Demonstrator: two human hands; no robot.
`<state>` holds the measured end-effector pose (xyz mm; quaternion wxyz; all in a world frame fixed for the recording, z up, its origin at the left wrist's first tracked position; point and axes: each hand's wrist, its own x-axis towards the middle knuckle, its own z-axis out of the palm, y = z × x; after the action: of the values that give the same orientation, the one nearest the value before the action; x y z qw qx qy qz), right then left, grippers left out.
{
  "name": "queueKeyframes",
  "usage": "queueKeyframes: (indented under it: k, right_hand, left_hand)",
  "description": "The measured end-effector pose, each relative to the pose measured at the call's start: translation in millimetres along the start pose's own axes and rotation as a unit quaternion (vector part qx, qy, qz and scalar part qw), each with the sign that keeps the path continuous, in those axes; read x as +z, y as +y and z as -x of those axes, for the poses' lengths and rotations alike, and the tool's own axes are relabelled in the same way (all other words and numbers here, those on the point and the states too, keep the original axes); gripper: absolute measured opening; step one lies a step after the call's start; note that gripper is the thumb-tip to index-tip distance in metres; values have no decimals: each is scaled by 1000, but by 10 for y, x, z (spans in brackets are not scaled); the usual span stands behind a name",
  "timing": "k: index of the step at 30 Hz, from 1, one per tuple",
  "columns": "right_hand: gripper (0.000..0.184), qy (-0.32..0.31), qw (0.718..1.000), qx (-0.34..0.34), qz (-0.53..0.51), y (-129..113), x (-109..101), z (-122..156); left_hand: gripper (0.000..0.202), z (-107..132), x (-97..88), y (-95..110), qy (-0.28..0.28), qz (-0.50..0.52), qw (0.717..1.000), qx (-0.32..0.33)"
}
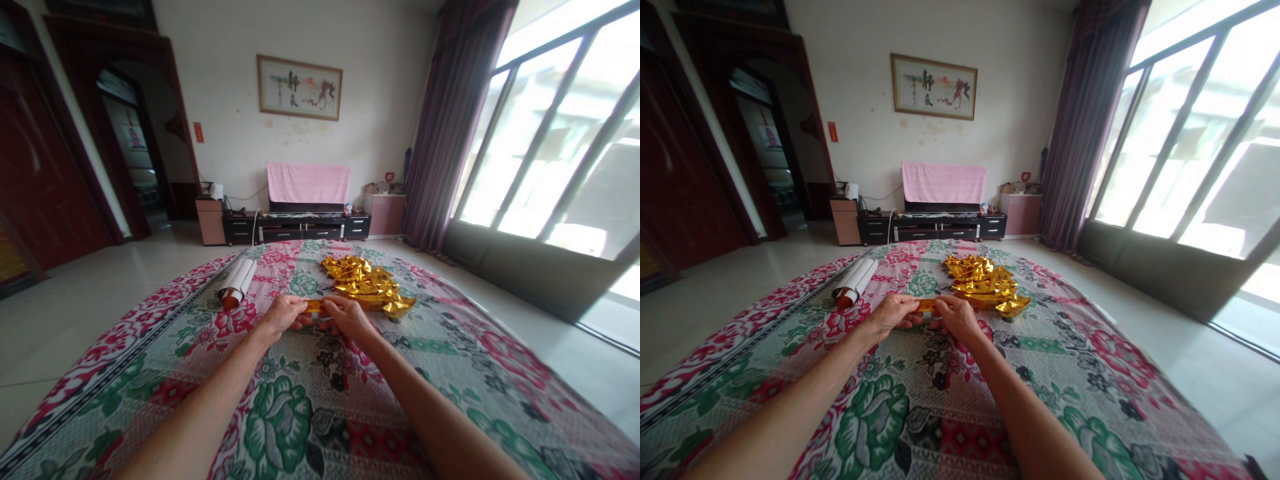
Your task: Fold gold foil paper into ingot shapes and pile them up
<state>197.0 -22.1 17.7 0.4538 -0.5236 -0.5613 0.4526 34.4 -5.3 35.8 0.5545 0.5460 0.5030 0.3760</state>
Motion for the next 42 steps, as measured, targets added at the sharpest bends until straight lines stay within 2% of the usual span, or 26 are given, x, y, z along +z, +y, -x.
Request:
queueKeyframes:
  k: [6, 12, 25, 42]
  right_hand:
    - [28, -46, 998, -3, -42, 12, -20, 2]
    - [25, -41, 999, -22, -21, 39, -23, -7]
    - [26, 1, 998, -29, -53, 103, 41, -35]
    - [26, -1, 998, -19, -53, 63, 35, 4]
  left_hand:
    - [26, -16, -5, -14, -9, 4, 1000, 0]
    - [24, -41, -3, -50, -10, 2, 1000, 5]
    - [25, -37, 55, -49, 2, -6, 1000, 7]
    - [25, -46, 41, -62, -6, -13, 1000, -3]
